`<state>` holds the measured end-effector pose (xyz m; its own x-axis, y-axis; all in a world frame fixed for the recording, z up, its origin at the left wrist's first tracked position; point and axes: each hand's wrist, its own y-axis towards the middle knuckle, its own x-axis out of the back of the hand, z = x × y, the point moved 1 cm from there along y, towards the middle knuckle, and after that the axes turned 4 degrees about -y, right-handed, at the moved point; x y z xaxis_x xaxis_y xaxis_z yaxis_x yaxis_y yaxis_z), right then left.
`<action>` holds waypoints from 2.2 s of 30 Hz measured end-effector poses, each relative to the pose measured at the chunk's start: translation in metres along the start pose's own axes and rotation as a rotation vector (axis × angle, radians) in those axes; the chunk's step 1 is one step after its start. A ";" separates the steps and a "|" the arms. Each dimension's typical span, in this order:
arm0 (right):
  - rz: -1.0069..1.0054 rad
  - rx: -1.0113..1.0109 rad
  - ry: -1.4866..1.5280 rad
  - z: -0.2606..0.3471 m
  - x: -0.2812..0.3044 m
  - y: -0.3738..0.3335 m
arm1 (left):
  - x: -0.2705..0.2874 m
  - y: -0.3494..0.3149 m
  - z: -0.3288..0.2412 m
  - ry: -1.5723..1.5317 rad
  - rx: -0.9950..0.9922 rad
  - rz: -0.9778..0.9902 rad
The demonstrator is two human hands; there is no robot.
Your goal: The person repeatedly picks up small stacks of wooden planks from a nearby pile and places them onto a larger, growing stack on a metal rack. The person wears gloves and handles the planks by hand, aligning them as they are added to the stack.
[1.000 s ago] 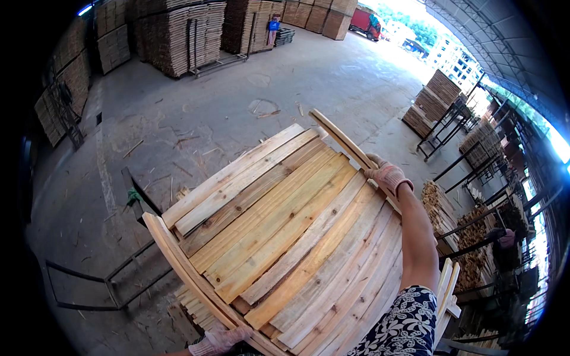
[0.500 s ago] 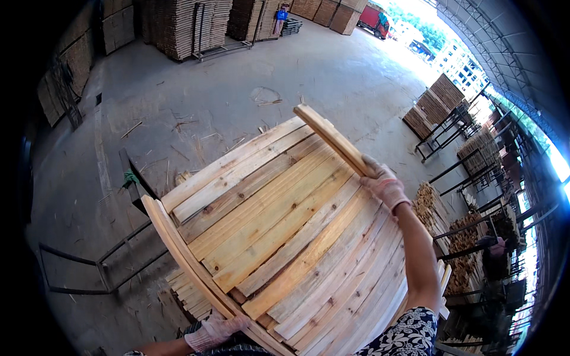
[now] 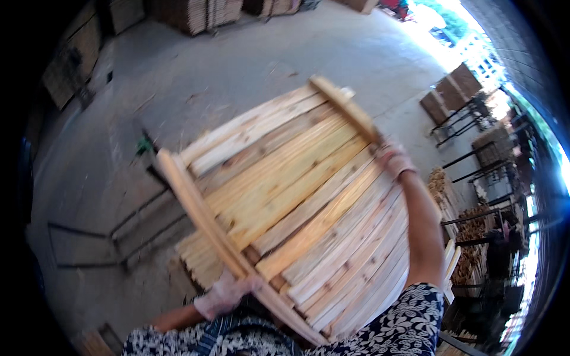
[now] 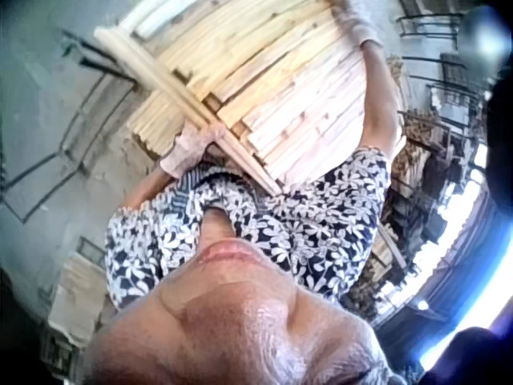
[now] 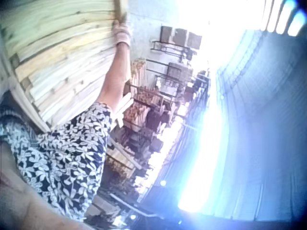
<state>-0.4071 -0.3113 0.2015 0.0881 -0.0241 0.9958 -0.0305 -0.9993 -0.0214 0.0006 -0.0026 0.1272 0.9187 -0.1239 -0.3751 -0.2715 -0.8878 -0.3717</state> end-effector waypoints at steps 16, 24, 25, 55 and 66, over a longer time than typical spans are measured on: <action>-0.155 -0.664 0.064 -0.062 -0.050 -0.327 | 0.050 0.037 -0.023 -0.139 0.046 0.058; -0.234 -0.723 0.470 -0.052 -0.068 -0.359 | 0.013 -0.025 -0.013 -0.062 0.084 0.033; -0.212 -0.722 0.462 -0.048 -0.061 -0.355 | -0.002 -0.028 -0.009 -0.083 0.109 0.045; -0.243 -0.445 0.193 -0.082 -0.102 -0.362 | 0.016 0.015 0.011 -0.063 -0.068 -0.128; -0.316 -0.515 0.655 -0.060 -0.088 -0.359 | -0.010 0.021 0.003 -0.088 0.019 -0.134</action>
<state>-0.4642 0.0517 0.1265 -0.4138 0.4291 0.8029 -0.5588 -0.8160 0.1481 -0.0151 -0.0185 0.1211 0.9187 0.0354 -0.3935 -0.1541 -0.8850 -0.4394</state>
